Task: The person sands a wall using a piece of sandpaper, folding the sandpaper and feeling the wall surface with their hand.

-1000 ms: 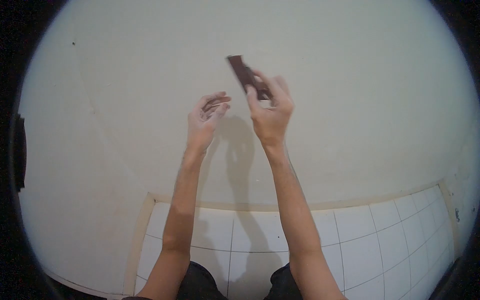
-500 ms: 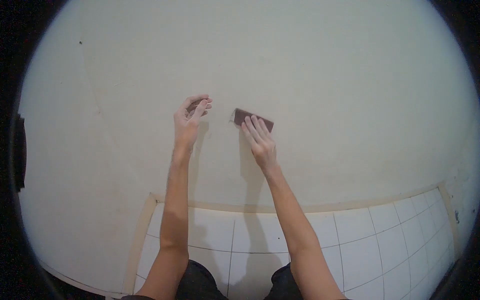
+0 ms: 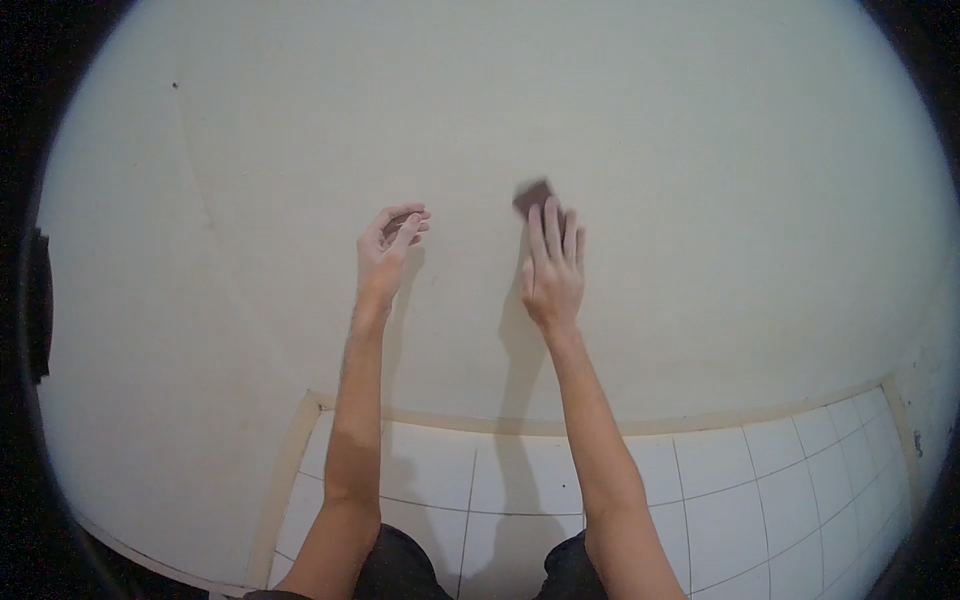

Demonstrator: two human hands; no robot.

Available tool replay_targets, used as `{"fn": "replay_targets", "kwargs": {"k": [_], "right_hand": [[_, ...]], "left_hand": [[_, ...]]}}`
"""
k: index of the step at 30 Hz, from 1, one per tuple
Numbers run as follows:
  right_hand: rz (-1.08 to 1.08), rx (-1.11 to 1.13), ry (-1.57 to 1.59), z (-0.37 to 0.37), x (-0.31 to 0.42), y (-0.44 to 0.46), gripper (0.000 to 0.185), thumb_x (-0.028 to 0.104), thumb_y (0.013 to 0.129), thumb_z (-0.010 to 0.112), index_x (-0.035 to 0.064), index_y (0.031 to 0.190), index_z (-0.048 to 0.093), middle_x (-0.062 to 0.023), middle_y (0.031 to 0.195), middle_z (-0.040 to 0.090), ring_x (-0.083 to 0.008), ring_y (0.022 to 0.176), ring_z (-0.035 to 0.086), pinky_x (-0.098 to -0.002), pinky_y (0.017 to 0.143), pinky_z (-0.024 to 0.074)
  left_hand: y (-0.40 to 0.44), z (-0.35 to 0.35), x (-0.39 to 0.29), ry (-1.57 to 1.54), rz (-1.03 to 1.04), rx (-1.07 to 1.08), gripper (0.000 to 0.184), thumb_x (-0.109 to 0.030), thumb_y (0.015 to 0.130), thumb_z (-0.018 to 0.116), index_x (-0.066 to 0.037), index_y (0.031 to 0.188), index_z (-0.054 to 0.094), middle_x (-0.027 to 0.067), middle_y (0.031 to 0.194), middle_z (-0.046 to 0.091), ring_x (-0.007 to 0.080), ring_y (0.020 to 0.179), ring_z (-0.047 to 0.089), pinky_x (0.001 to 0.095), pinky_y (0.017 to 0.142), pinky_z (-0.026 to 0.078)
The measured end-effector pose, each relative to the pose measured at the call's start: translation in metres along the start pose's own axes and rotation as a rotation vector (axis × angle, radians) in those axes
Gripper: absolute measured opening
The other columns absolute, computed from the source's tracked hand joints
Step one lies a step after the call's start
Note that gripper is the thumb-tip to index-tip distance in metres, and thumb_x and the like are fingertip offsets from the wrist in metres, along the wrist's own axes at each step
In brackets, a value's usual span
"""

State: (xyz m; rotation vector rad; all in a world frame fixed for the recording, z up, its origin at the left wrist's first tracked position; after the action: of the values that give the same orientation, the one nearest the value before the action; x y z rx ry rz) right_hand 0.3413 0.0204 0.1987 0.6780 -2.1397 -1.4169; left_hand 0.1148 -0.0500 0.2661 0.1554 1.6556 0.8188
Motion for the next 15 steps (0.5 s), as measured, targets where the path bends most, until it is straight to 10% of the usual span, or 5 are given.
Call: {"fn": "replay_targets", "kwargs": {"k": [9,12,15], "right_hand": [[-0.047,0.123,-0.102,0.015,0.032,-0.008,0.065,0.021,0.094,0.048,0.0169,0.159,0.041,-0.0064,0.166,0.036,-0.0363,0.152,0.033,-0.0586,0.124,0.0215],[0.072,-0.039,-0.070,-0.006,0.061,0.036,0.066,0.022,0.095,0.047,0.0138,0.160,0.038,-0.0086,0.166,0.035,-0.0362,0.152,0.032,-0.0593,0.124,0.0217],[0.067,-0.054,0.008,0.016,0.062,-0.006,0.067,0.023,0.096,0.048,0.0096,0.160,0.036,-0.0112,0.167,0.034,-0.0361,0.152,0.032,-0.0597,0.123,0.0225]], "left_hand": [[-0.002,-0.009,0.001,0.231,0.107,-0.023,0.042,-0.022,0.097,0.070,-0.010,0.136,0.064,0.0181,0.147,0.055,0.0281,0.127,0.060,0.0429,0.106,0.049],[-0.018,-0.011,-0.011,0.921,0.401,-0.216,0.085,-0.020,0.084,0.083,-0.023,0.158,0.041,0.0194,0.168,0.021,0.0412,0.149,0.035,0.0555,0.115,0.040],[-0.021,-0.009,0.006,0.939,0.151,-0.066,0.127,-0.015,0.069,0.092,-0.032,0.166,0.013,0.0168,0.173,-0.002,0.0493,0.156,0.008,0.0684,0.118,0.030]]}}
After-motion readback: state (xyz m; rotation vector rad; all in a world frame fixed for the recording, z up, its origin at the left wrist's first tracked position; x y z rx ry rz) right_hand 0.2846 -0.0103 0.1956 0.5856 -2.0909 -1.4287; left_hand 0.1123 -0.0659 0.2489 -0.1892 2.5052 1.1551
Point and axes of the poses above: each hand's wrist, its own y-axis towards the middle knuckle, its own z-axis out of the palm, x = y × z, the point moved 5 cm from there along y, towards the middle knuckle
